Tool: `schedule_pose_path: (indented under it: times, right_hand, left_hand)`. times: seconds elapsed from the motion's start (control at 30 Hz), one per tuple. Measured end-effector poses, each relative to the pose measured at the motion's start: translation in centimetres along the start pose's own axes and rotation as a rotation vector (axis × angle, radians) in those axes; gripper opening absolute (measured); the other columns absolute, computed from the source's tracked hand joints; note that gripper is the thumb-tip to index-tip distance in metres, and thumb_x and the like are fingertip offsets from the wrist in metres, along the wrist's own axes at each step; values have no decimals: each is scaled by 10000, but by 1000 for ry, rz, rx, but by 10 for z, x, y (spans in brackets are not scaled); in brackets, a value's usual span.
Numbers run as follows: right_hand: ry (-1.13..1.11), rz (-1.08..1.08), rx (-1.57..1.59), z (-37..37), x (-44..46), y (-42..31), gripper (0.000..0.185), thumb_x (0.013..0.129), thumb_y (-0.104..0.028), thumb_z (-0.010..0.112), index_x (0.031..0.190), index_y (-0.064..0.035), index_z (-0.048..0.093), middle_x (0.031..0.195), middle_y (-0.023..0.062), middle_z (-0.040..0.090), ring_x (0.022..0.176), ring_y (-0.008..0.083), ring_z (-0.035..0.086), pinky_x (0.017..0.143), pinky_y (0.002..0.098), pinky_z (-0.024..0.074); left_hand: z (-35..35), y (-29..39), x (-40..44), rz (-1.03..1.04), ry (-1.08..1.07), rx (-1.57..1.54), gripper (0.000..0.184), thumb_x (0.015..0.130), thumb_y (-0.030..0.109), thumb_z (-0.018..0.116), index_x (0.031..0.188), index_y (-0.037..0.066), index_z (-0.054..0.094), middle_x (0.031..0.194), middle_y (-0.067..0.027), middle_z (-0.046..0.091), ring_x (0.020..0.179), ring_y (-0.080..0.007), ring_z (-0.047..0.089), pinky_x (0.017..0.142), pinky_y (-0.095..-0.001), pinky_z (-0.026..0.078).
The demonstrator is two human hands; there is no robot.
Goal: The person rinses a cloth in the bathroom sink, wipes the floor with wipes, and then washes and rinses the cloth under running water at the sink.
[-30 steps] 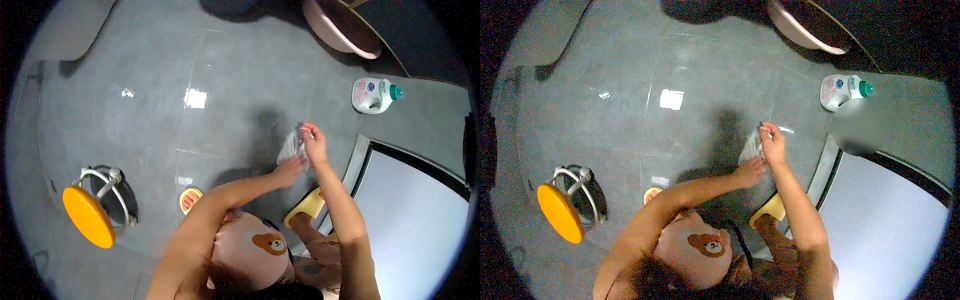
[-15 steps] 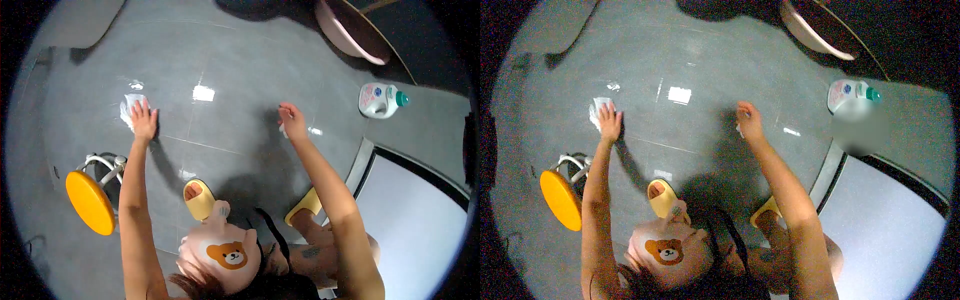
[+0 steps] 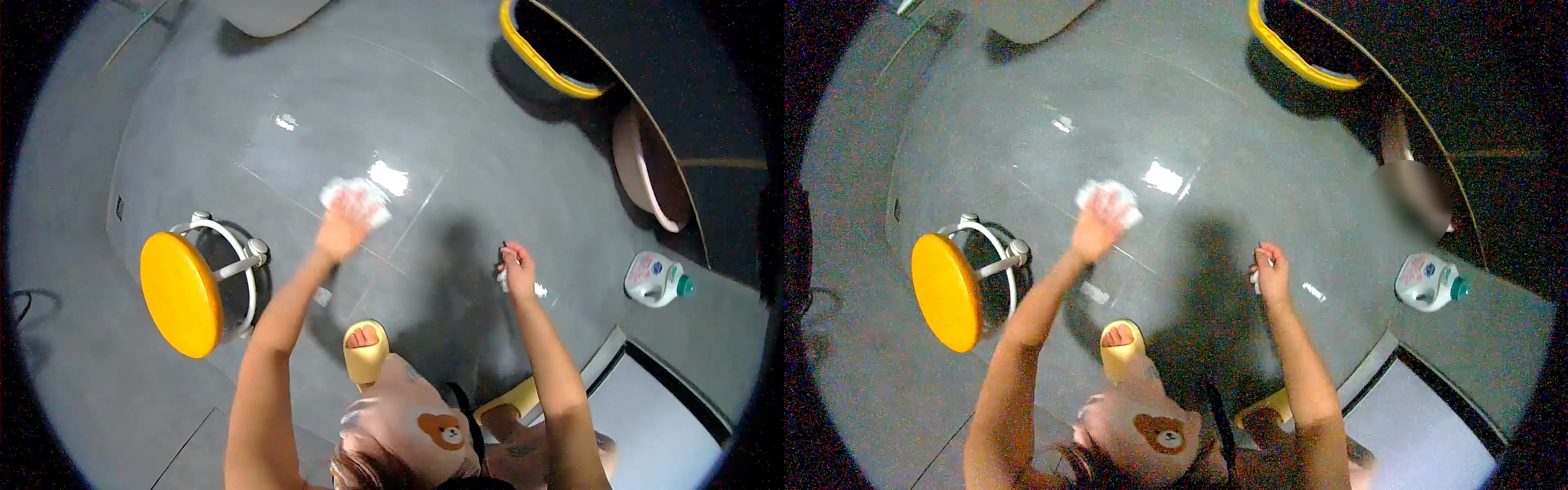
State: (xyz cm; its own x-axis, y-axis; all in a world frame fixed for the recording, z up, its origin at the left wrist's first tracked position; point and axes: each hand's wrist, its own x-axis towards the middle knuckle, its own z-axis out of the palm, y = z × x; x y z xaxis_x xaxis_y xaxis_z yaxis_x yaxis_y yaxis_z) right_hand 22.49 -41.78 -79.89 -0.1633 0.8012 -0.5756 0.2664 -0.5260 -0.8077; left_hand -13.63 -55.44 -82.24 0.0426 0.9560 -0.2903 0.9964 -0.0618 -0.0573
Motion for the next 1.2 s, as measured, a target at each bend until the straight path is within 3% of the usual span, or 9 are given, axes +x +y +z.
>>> schedule_pose_path:
  times: [0.2,0.3,0.43,0.57,0.67,0.87,1.0,1.07,1.2]
  right_hand:
    - [-9,-3,-18,39,5,-44,213,847,-93,510,1051,-35,531,888,27,591,582,73,503,532,201,416]
    - [26,-45,2,56,16,-52,209,849,-105,524,1045,-37,543,871,20,591,580,77,502,534,203,406]
    - [18,-30,4,86,31,-51,221,850,-110,527,1054,-26,534,884,34,595,591,84,511,546,216,420]
    - [0,-17,-19,106,44,-56,223,850,-97,522,1062,-29,532,874,35,596,591,88,516,548,224,432]
    - [20,-36,-54,119,48,-70,210,851,-88,517,1053,-35,536,847,27,592,579,89,514,539,218,428]
    - [51,-32,-124,145,46,-97,186,847,-90,530,1021,-30,549,824,21,582,582,85,509,532,211,425]
    - [60,-25,-220,169,47,-122,189,830,-96,548,1005,-26,559,853,30,586,701,97,527,578,225,439]
    - [55,-76,-227,178,60,-126,200,830,-113,555,1006,-17,555,845,30,572,652,93,514,556,240,454]
    - [-33,-270,-556,195,74,-164,209,856,-160,525,994,-7,561,818,22,575,654,80,500,569,236,436]
  left_hand:
    - [31,-136,29,-919,233,-80,566,881,399,323,1356,100,254,1397,-224,179,1277,-451,118,1031,-517,124]
    - [-4,-35,53,-449,370,-164,524,809,301,466,1293,118,379,1337,-281,266,1235,-482,201,1002,-574,136]
    - [-22,119,70,70,439,-575,486,793,344,490,1255,210,420,1385,-137,248,1275,-403,172,992,-613,101]
    - [-18,74,98,126,753,-507,435,813,384,469,1233,277,440,1384,-114,230,1261,-425,189,935,-664,184]
    - [-24,-52,103,-311,253,-250,513,827,303,435,1325,271,319,1431,-124,147,1289,-441,88,956,-668,102]
    - [32,-256,38,-1182,259,-304,543,876,360,354,1374,201,209,1429,-169,120,1297,-410,106,959,-636,131]
    - [3,-148,57,-862,248,-342,557,861,307,403,1367,159,223,1405,-226,141,1272,-462,119,949,-658,110]
    - [-24,-62,60,-561,497,-718,352,817,238,476,1153,149,529,1316,-190,337,1224,-448,253,944,-619,196]
    - [-40,43,95,342,432,-670,357,743,261,528,1075,137,571,1253,-134,432,1214,-361,318,972,-584,214]
